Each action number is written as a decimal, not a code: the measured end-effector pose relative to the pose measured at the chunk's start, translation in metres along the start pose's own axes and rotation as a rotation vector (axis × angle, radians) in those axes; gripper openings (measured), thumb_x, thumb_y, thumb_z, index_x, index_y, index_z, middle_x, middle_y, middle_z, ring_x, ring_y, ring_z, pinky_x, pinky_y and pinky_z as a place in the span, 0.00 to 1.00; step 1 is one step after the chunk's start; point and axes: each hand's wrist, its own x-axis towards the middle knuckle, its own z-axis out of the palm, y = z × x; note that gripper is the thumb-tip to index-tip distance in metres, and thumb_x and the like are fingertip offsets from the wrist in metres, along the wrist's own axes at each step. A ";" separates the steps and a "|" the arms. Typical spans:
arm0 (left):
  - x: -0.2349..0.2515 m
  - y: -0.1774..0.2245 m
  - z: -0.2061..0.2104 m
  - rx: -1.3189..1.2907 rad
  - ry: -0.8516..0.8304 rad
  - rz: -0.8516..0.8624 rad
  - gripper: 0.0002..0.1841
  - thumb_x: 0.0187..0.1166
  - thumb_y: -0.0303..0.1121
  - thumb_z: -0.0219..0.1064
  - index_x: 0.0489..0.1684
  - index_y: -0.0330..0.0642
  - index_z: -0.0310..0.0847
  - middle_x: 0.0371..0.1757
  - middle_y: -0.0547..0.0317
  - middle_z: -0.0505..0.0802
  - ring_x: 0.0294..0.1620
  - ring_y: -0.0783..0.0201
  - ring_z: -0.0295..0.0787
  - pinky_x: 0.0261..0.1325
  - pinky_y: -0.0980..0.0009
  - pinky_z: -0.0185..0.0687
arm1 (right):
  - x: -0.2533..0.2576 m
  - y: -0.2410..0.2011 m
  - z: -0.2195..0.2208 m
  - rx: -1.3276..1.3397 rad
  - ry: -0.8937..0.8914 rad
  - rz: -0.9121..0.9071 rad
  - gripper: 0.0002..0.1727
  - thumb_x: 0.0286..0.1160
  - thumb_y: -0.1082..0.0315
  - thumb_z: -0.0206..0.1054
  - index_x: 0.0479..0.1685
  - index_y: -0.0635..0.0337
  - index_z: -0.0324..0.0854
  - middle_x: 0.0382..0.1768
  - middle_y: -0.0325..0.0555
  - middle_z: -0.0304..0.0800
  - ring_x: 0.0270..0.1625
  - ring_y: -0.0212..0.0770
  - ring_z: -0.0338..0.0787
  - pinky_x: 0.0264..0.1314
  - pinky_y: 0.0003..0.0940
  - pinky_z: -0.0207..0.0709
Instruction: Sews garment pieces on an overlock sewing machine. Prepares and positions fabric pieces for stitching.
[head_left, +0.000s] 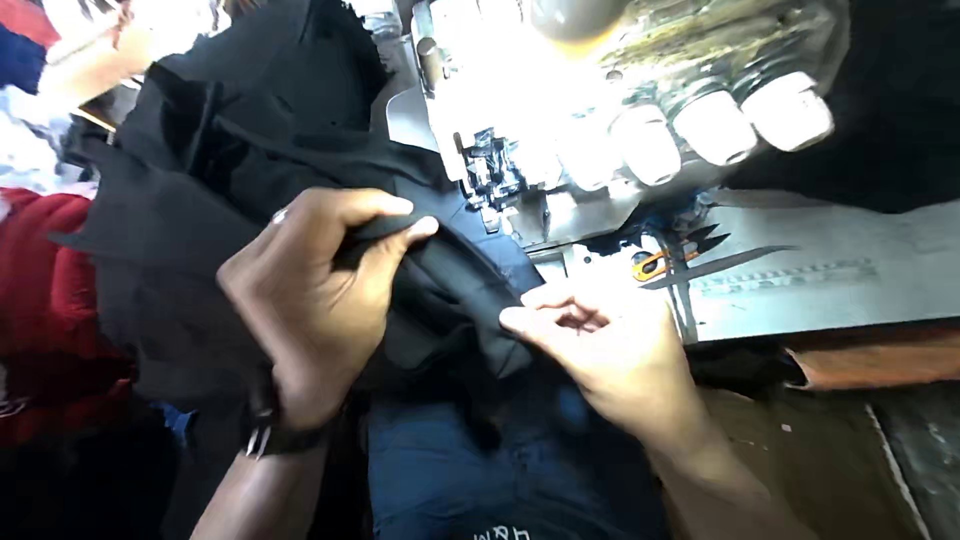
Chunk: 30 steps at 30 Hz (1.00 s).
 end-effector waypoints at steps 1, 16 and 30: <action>0.006 -0.006 0.015 0.016 0.002 0.012 0.09 0.74 0.28 0.77 0.45 0.35 0.87 0.44 0.60 0.94 0.46 0.75 0.91 0.51 0.78 0.86 | 0.007 0.006 -0.001 -0.039 0.021 0.011 0.09 0.65 0.64 0.81 0.41 0.52 0.90 0.26 0.28 0.93 0.26 0.21 0.89 0.29 0.15 0.84; -0.010 -0.041 0.067 -0.166 -0.016 -0.031 0.09 0.72 0.23 0.78 0.44 0.34 0.85 0.45 0.54 0.96 0.50 0.65 0.95 0.56 0.69 0.91 | 0.020 0.025 -0.015 0.147 -0.112 0.300 0.07 0.64 0.64 0.82 0.34 0.56 0.90 0.18 0.31 0.90 0.18 0.24 0.86 0.19 0.16 0.81; -0.014 -0.037 0.054 -0.033 -0.127 -0.009 0.06 0.73 0.29 0.78 0.41 0.36 0.90 0.42 0.55 0.96 0.47 0.66 0.93 0.54 0.69 0.86 | 0.011 0.034 -0.006 0.104 -0.189 0.223 0.12 0.66 0.65 0.79 0.22 0.48 0.81 0.29 0.29 0.89 0.25 0.19 0.79 0.23 0.12 0.69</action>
